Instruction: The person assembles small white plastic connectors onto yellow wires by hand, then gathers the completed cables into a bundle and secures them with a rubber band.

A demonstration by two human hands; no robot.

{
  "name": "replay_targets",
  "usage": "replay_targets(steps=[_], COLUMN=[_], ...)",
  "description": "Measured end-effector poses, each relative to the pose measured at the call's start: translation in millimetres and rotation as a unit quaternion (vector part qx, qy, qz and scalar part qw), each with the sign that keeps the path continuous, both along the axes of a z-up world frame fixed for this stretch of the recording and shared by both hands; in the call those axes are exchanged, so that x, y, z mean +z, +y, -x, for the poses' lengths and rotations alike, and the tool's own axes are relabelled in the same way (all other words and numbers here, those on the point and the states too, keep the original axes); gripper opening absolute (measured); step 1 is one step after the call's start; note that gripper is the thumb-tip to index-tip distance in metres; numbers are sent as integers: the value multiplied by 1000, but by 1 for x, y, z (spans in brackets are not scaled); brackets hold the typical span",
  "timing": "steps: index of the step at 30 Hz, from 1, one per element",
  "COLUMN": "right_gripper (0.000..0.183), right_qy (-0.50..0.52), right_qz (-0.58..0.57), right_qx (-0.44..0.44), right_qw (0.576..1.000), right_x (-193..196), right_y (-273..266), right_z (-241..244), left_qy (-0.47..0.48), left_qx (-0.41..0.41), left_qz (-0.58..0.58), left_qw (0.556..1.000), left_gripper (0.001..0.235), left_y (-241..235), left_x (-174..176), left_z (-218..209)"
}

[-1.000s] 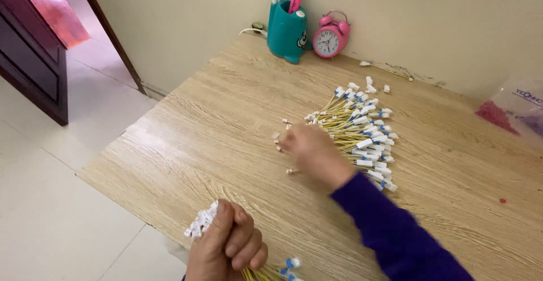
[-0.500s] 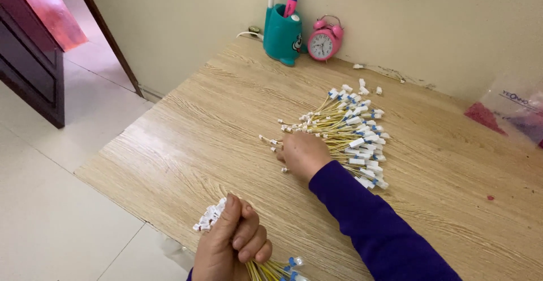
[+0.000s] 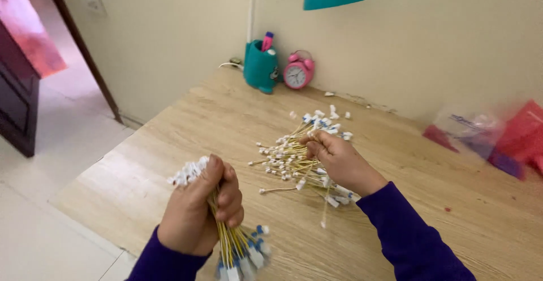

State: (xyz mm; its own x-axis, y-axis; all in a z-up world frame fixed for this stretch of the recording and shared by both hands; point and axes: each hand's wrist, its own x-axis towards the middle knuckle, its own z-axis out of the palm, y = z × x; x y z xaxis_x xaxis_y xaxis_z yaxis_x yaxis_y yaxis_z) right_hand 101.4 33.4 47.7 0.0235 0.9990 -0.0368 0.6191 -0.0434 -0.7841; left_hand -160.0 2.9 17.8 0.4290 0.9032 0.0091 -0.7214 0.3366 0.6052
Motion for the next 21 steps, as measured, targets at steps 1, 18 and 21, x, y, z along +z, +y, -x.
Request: replay_targets(steps=[1,18,21], right_gripper=[33,25,25], right_qy=[32,-259,-311], right_qz=[3,-121,-113], right_qx=[-9,89,102], right_qw=[999,954,938], right_x=[-1,50,52], right_y=[1,-45,-59], right_z=[-7,-15,13], left_qy=[14,111,127], left_qx=[-9,2,29], left_qz=[-13,-134,-122], left_qw=[1000,985,984], left_gripper=[33,33,37], left_y=[4,22,18], left_x=[7,59,35], left_z=[-4,-72,-102])
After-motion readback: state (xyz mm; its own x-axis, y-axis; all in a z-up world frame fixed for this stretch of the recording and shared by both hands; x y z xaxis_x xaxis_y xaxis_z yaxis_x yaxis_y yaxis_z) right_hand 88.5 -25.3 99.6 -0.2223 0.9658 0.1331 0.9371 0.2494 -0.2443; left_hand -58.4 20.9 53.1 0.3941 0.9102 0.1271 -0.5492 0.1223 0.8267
